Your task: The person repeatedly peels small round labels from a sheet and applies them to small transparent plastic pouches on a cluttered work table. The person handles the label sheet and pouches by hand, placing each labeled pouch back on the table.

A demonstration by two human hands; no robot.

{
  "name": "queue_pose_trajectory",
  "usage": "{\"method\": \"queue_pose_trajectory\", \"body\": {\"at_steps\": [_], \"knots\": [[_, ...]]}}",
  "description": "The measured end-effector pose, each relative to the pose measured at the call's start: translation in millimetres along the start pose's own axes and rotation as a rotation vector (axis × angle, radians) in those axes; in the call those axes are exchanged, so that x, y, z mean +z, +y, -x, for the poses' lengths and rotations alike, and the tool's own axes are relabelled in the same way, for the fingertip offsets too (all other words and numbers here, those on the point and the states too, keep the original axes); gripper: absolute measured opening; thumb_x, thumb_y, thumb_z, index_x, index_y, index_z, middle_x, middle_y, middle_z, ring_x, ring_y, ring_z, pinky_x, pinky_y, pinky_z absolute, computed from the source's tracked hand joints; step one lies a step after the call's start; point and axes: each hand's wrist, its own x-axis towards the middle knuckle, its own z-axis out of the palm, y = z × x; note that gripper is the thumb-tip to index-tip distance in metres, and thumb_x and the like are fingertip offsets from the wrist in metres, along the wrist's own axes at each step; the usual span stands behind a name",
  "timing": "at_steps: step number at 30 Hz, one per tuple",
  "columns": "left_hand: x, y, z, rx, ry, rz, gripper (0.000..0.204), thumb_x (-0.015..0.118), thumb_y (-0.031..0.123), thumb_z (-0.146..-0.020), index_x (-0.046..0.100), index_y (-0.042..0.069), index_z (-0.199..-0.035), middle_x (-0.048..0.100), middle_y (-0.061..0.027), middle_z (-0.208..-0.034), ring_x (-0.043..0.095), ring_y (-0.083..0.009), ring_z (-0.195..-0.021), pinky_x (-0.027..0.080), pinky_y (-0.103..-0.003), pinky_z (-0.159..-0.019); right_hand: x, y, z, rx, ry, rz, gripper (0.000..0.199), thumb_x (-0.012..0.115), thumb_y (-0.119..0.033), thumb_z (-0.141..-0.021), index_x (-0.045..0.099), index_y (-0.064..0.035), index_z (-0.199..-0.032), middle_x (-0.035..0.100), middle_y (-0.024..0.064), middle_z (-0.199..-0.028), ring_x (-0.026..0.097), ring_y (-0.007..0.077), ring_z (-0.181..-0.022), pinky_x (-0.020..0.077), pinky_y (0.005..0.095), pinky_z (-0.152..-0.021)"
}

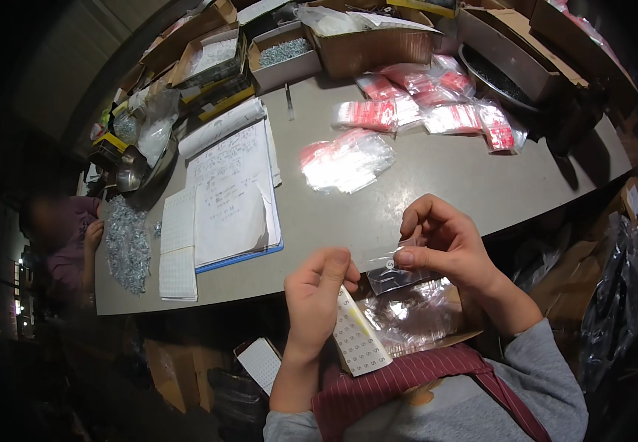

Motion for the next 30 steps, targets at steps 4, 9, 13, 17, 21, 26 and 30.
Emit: {"method": "queue_pose_trajectory", "body": {"at_steps": [4,9,13,17,21,26,30], "knots": [[-12.6,-5.0,-1.0,0.054,-0.092,-0.107,0.022,0.066,0.016,-0.098,0.070,-0.004,-0.091,0.067,-0.0027,-0.080,0.061,-0.0093,-0.075,0.048,-0.023,-0.071,-1.0,-0.6,1.6,-0.015,0.004,0.046,0.026,0.074,-0.006,-0.090,0.056,-0.0041,-0.107,0.066,0.0006,-0.087,0.064,0.0060,-0.078,0.0498,0.0212,-0.069],[-13.8,-0.1,5.9,-0.046,-0.218,-0.215,0.015,0.071,0.009,-0.089,0.072,-0.006,-0.089,0.070,-0.0055,-0.078,0.064,-0.0109,-0.077,0.050,-0.025,-0.073,-0.3,1.5,1.7,-0.031,0.002,0.067,0.025,0.073,-0.004,-0.090,0.056,-0.0038,-0.108,0.063,0.0009,-0.094,0.064,0.0059,-0.081,0.0508,0.0220,-0.072],[-12.9,4.5,8.0,-0.098,-0.235,-0.133,0.013,0.069,0.007,-0.090,0.071,-0.006,-0.090,0.071,-0.0067,-0.079,0.064,-0.0112,-0.076,0.051,-0.025,-0.072,1.6,-0.1,1.7,0.025,0.008,0.030,0.028,0.078,-0.003,-0.088,0.058,-0.0034,-0.107,0.063,-0.0002,-0.090,0.062,0.0062,-0.088,0.0493,0.0215,-0.079],[-14.2,4.3,9.2,-0.116,-0.238,-0.107,0.012,0.067,0.005,-0.090,0.071,-0.006,-0.091,0.072,-0.0075,-0.081,0.065,-0.0111,-0.078,0.051,-0.025,-0.073,0.5,2.3,1.1,0.029,-0.008,0.033,0.028,0.077,-0.003,-0.088,0.057,-0.0031,-0.108,0.064,0.0004,-0.090,0.063,0.0065,-0.087,0.0501,0.0218,-0.078],[-16.1,4.2,9.1,-0.181,-0.216,-0.064,0.011,0.066,0.004,-0.091,0.070,-0.006,-0.092,0.071,-0.0069,-0.084,0.066,-0.0108,-0.079,0.051,-0.024,-0.074,-2.5,3.4,1.4,0.009,-0.019,0.042,0.027,0.076,-0.005,-0.090,0.058,-0.0024,-0.109,0.065,0.0014,-0.089,0.064,0.0071,-0.087,0.0505,0.0226,-0.077],[-28.6,-1.3,3.2,-0.114,-0.029,-0.015,0.012,0.066,0.007,-0.093,0.069,-0.004,-0.093,0.067,-0.0040,-0.082,0.063,-0.0091,-0.077,0.048,-0.023,-0.071,-30.2,-9.5,-8.5,0.195,-0.380,0.504,0.030,0.072,-0.009,-0.092,0.062,0.0007,-0.118,0.070,0.0068,-0.096,0.067,0.0130,-0.093,0.0526,0.0295,-0.082],[-31.9,-5.2,-16.7,0.018,0.087,-0.121,0.018,0.061,0.013,-0.100,0.068,-0.002,-0.093,0.063,-0.0014,-0.077,0.057,-0.0069,-0.073,0.043,-0.021,-0.068,-48.6,-4.9,-36.9,-0.231,0.018,0.781,0.030,0.069,-0.010,-0.092,0.065,0.0003,-0.120,0.070,0.0134,-0.106,0.069,0.0266,-0.100,0.0524,0.0371,-0.089]]}}
